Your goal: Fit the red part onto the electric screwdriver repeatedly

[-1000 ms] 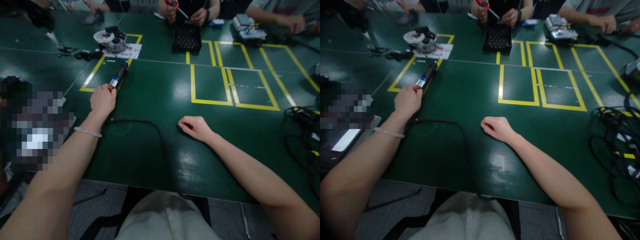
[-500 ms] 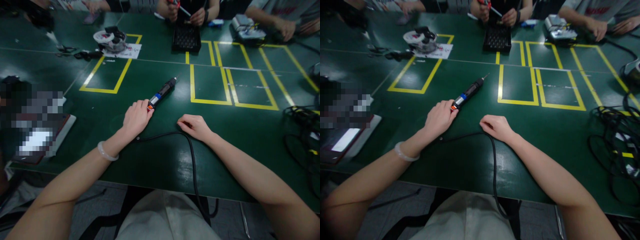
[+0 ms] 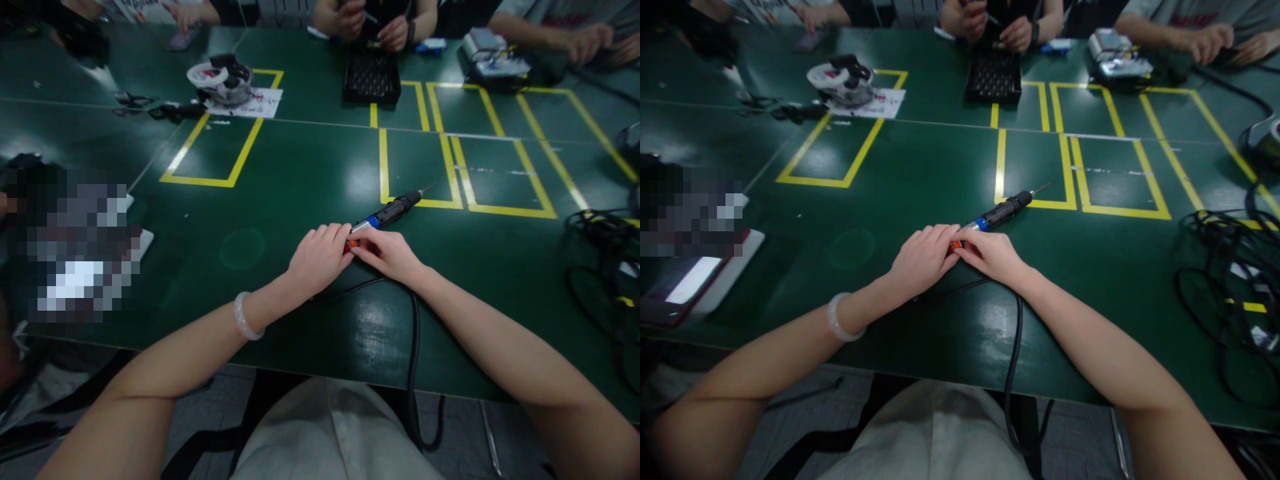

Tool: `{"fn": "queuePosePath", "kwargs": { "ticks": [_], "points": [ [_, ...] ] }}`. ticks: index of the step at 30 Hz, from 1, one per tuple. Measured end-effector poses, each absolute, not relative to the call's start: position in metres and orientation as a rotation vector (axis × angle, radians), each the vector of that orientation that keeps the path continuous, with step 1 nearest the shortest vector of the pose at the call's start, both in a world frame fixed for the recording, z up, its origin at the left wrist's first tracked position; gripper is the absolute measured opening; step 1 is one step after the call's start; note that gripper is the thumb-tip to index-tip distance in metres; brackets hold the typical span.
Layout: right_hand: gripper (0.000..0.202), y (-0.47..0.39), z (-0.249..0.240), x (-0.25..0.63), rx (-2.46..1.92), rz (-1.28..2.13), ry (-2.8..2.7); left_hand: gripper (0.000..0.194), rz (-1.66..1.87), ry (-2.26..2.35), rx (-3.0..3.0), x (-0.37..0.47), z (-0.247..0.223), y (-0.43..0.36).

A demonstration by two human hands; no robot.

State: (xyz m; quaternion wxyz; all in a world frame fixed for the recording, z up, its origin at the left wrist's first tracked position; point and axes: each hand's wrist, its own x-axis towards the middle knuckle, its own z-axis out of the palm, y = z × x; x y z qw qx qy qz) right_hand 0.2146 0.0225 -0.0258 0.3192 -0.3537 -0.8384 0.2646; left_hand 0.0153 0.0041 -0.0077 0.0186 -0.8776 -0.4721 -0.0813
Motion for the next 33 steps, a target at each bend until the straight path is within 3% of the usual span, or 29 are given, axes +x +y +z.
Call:
{"fn": "queuePosePath", "kwargs": {
  "ticks": [3,7,10,19,22,29,33],
  "points": [
    [0.011,0.0225,-0.0248,0.2128,-0.944,0.871,-2.071,0.050,-0.245,-1.455,-2.754,0.0137,-0.0078,0.0032],
    [0.020,0.0251,-0.0258,0.2111,-0.937,1.244,-1.754,0.062,-0.246,-1.437,-2.784,0.0097,-0.0069,0.0033],
    [0.023,0.0253,-0.0259,0.2106,-0.919,1.312,-1.694,0.064,-0.247,-1.434,-2.804,0.0078,-0.0069,0.0038],
    [0.003,0.0180,-0.0218,0.2165,-0.818,0.544,-2.359,0.066,-0.281,-1.429,-2.837,0.0057,-0.0086,0.0054],
    [0.009,0.0194,-0.0225,0.2189,-0.711,0.311,-2.513,0.068,-0.265,-1.425,-2.838,0.0054,-0.0083,0.0056],
    [0.029,0.0192,-0.0168,0.2200,-0.675,0.264,-2.520,0.075,-0.204,-1.425,-2.815,0.0062,-0.0073,0.0061],
    [0.027,0.0175,-0.0166,0.2189,-0.656,0.240,-2.495,0.079,-0.201,-1.443,-2.797,0.0085,-0.0072,0.0052]
  ]
}}
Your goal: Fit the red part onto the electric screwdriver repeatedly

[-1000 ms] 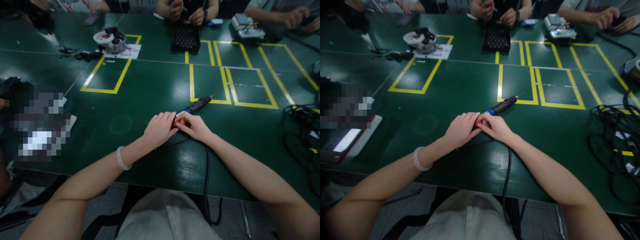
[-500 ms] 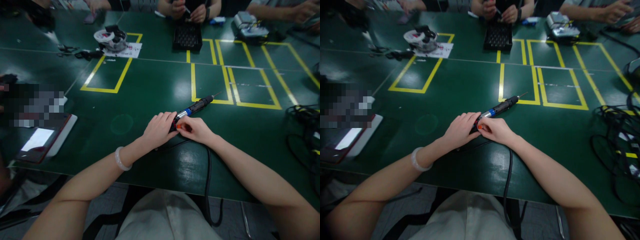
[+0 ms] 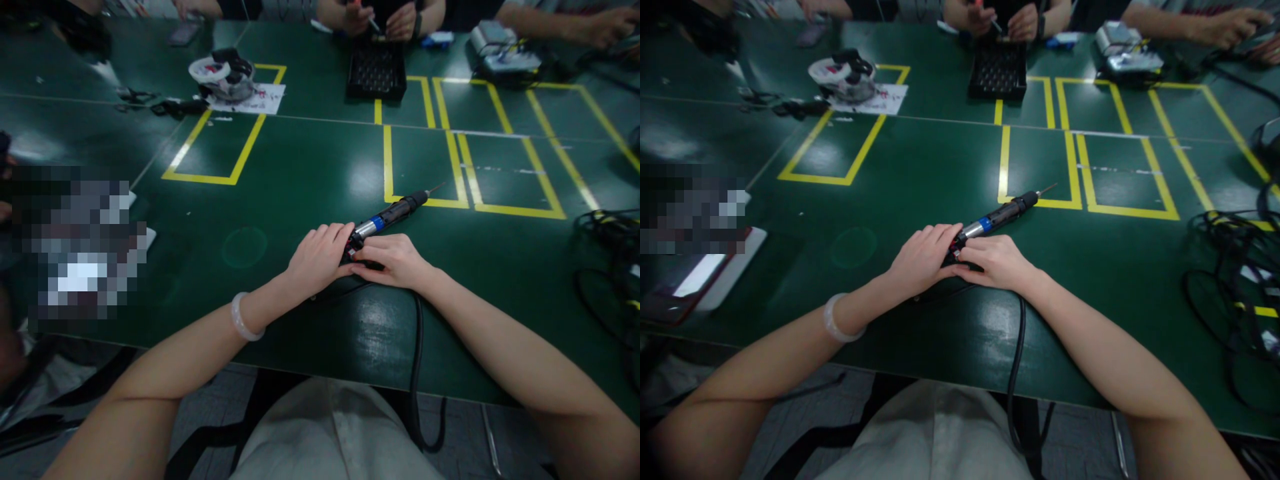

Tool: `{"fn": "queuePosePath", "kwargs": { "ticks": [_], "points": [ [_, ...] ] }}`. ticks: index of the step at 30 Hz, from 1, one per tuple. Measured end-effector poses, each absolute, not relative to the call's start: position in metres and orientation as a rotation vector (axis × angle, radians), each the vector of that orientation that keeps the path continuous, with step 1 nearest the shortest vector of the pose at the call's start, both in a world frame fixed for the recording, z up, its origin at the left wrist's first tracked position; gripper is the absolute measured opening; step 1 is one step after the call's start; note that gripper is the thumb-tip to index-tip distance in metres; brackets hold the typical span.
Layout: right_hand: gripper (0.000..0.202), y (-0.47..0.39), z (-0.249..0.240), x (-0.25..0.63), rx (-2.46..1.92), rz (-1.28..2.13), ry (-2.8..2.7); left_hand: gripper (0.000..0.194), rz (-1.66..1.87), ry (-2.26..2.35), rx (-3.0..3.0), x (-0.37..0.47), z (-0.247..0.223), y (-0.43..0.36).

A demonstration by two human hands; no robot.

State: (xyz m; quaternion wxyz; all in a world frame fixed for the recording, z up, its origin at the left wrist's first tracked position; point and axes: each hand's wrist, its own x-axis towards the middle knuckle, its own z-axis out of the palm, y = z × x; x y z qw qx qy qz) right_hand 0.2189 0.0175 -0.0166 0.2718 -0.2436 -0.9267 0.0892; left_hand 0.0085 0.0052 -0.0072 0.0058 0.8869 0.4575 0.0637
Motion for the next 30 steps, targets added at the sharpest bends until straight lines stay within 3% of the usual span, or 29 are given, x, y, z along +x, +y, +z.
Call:
{"fn": "queuePosePath", "kwargs": {
  "ticks": [8,20,30],
  "points": [
    [0.018,0.017,-0.019,0.218,-0.767,0.455,-2.372,0.050,0.191,1.488,2.776,0.015,-0.007,0.001],
    [0.012,0.023,-0.022,0.222,-0.902,0.587,-2.236,0.056,0.191,1.543,2.771,0.000,-0.008,0.015],
    [0.013,0.026,-0.025,0.224,-0.928,0.600,-2.242,0.055,0.128,1.875,2.592,-0.063,-0.005,0.056]
  ]
}}
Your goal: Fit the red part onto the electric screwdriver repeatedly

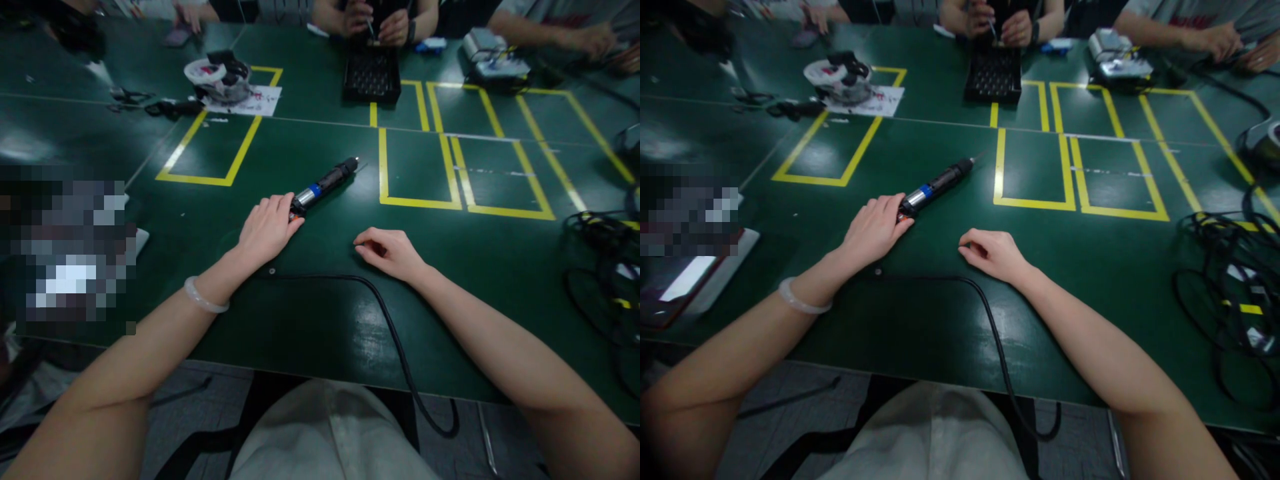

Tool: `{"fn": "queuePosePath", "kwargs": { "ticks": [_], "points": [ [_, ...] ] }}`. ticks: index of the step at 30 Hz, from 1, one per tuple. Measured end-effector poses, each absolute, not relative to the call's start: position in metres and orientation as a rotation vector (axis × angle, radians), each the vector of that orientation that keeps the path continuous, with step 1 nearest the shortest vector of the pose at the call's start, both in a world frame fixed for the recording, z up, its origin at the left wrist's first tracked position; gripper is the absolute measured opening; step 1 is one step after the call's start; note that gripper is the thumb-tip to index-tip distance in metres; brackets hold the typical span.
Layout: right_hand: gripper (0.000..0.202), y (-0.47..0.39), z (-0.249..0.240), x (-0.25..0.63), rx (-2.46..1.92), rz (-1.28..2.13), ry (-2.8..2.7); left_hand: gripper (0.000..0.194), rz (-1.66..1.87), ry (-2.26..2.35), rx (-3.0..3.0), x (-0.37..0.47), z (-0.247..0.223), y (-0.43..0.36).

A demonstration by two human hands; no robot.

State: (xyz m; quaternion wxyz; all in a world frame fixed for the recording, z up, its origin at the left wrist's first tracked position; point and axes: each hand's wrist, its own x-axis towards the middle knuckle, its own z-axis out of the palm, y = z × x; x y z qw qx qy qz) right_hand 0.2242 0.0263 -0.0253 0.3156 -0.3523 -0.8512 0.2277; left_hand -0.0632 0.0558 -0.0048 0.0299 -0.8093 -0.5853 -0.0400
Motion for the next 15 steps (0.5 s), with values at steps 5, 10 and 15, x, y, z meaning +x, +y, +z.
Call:
{"fn": "queuePosePath", "kwargs": {
  "ticks": [5,10,15],
  "points": [
    [0.016,0.027,-0.025,0.224,-0.953,0.604,-2.264,0.053,-0.047,-1.980,-2.301,-0.104,-0.004,0.083],
    [0.018,0.028,-0.027,0.224,-0.979,0.617,-2.269,0.053,0.010,-2.099,-2.074,-0.146,-0.006,0.109],
    [0.019,0.029,-0.027,0.224,-0.979,0.622,-2.272,0.058,0.008,-2.250,-1.915,-0.181,-0.009,0.134]
  ]
}}
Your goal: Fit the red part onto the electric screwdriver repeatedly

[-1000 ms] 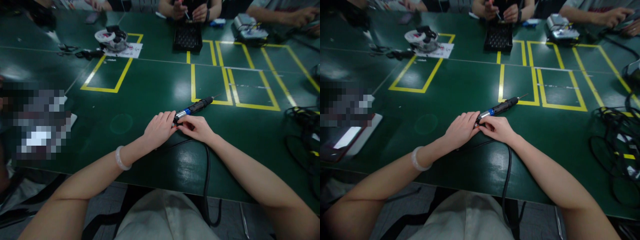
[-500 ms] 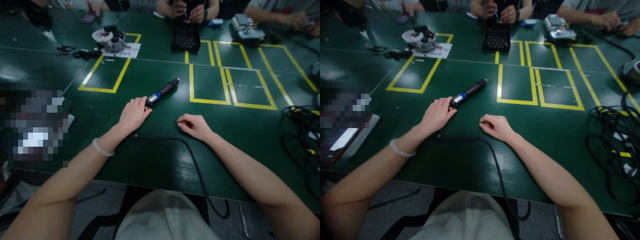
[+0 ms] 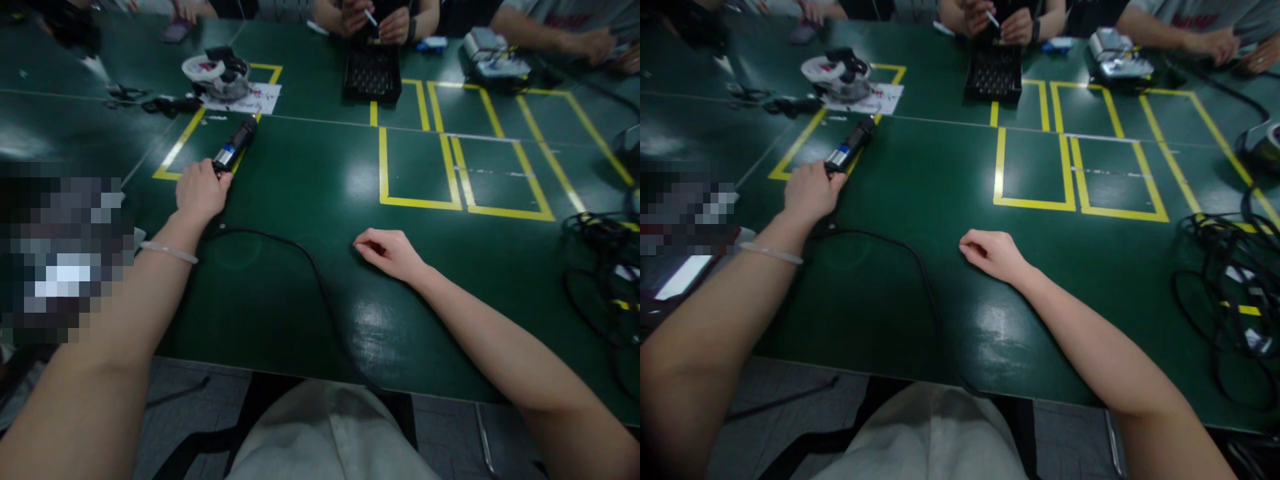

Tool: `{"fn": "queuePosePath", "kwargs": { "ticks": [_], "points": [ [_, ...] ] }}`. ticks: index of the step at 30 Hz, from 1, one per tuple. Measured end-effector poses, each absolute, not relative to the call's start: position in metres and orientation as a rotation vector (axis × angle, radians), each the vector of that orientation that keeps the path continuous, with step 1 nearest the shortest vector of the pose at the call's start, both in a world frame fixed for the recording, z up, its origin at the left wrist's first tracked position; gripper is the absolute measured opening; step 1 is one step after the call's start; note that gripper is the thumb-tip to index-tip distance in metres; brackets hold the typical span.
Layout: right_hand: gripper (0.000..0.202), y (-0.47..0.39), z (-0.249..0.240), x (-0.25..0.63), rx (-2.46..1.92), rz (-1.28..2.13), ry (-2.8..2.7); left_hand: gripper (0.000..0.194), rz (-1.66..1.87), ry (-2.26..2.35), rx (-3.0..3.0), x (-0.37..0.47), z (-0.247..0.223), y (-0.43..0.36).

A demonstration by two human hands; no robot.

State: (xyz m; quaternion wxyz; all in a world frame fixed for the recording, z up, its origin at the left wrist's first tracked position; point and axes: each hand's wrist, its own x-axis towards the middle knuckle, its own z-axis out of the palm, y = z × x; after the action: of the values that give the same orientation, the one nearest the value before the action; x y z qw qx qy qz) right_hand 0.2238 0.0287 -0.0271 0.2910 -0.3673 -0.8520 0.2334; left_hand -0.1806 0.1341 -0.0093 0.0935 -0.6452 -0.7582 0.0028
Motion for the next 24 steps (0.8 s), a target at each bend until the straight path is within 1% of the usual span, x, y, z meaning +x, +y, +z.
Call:
{"fn": "queuePosePath", "kwargs": {
  "ticks": [5,10,16,18,22,24],
  "points": [
    [0.019,0.029,-0.027,0.224,-0.987,0.620,-2.288,0.059,-0.014,-2.334,-1.850,-0.197,-0.011,0.152],
    [0.019,0.029,-0.027,0.224,-0.981,0.619,-2.292,0.055,0.009,-2.289,-1.846,-0.198,-0.011,0.153],
    [0.020,0.029,-0.026,0.224,-1.002,0.625,-2.300,0.072,0.015,-2.237,-1.864,-0.198,-0.013,0.150],
    [0.021,0.029,-0.027,0.224,-1.006,0.629,-2.306,0.068,-0.004,-2.254,-1.863,-0.197,-0.012,0.149],
    [0.022,0.029,-0.028,0.223,-0.998,0.626,-2.316,0.054,-0.033,-2.327,-1.834,-0.192,-0.008,0.149],
    [0.022,0.029,-0.028,0.223,-0.999,0.626,-2.315,0.052,-0.050,-2.349,-1.826,-0.190,-0.006,0.148]
  ]
}}
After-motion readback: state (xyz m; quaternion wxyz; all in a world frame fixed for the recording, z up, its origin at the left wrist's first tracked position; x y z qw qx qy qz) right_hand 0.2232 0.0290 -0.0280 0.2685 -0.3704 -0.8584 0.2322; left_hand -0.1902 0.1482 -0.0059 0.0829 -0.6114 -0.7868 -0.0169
